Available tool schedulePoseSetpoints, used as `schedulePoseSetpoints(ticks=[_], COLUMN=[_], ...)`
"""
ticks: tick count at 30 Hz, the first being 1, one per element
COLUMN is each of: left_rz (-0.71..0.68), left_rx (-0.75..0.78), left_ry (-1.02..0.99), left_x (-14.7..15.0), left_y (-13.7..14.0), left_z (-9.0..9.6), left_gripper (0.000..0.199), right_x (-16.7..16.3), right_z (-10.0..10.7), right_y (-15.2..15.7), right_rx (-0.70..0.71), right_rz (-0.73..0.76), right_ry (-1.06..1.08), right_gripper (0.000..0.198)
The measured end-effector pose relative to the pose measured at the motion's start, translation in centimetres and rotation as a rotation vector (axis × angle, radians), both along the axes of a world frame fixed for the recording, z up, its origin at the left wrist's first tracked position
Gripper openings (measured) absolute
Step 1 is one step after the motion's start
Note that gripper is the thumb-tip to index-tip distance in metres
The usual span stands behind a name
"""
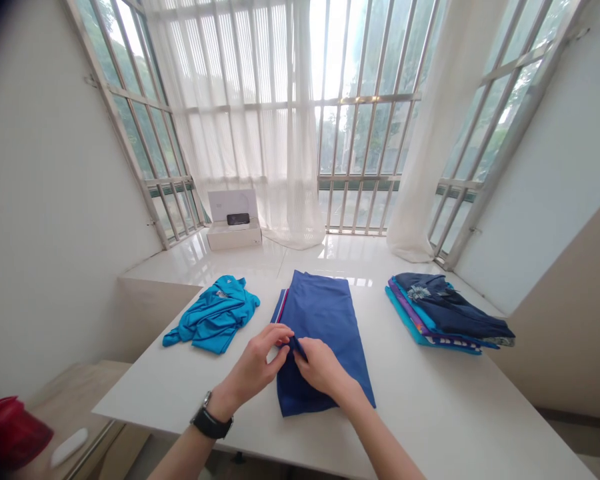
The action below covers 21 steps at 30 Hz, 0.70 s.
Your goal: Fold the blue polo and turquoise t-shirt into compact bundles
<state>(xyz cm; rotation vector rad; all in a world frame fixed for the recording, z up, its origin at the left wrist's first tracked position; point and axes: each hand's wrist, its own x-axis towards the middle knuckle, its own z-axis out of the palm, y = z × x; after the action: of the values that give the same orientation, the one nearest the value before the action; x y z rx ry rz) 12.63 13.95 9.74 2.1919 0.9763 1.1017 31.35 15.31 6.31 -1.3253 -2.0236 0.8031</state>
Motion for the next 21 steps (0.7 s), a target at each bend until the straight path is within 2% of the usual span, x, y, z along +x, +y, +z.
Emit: schedulePoseSetpoints(ticks=[3,6,7,9,12,16,18,21], left_rz=[-0.060,-0.162,-0.174,-0.158,-0.090,-0.001,0.027,0.065], left_rx=[-0.060,-0.074,-0.057,-0.022,-0.033,-0.197,-0.243,-0.201], left_ry=[0.168,0.405,0.455,0.503,0.496,0.392,0.346,0.315], left_x=[-0.8,-1.4,-1.4,-1.2,-0.4,0.8,1.3,1.7], left_y=[-1.5,-3.0,-3.3,-3.5,-2.6,-0.2,0.9,1.8], left_z=[-0.4,-2.1,-2.6,-3.6,-4.1,-4.1,-4.3,-5.0], left_gripper=[0.019,0.041,0.042,0.028,0.014,0.016,0.017,0.012], right_x=[1.9,3.3,3.6,4.2,4.8,5.0,4.7,3.9], right_z=[0.3,0.6,0.6,0.6,0.4,0.5,0.8,1.0], right_y=[1.5,1.8,1.8,1.7,1.9,2.2,1.9,1.3], right_rx=[-0.058,-0.065,-0.062,-0.060,-0.049,0.031,0.115,0.263], right_rz=[-0.011,-0.129,-0.173,-0.245,-0.303,-0.320,-0.292,-0.212], right_ry=[0.123,0.253,0.289,0.346,0.403,0.435,0.420,0.321], right_gripper=[0.040,0.046,0.046,0.047,0.047,0.045,0.039,0.032])
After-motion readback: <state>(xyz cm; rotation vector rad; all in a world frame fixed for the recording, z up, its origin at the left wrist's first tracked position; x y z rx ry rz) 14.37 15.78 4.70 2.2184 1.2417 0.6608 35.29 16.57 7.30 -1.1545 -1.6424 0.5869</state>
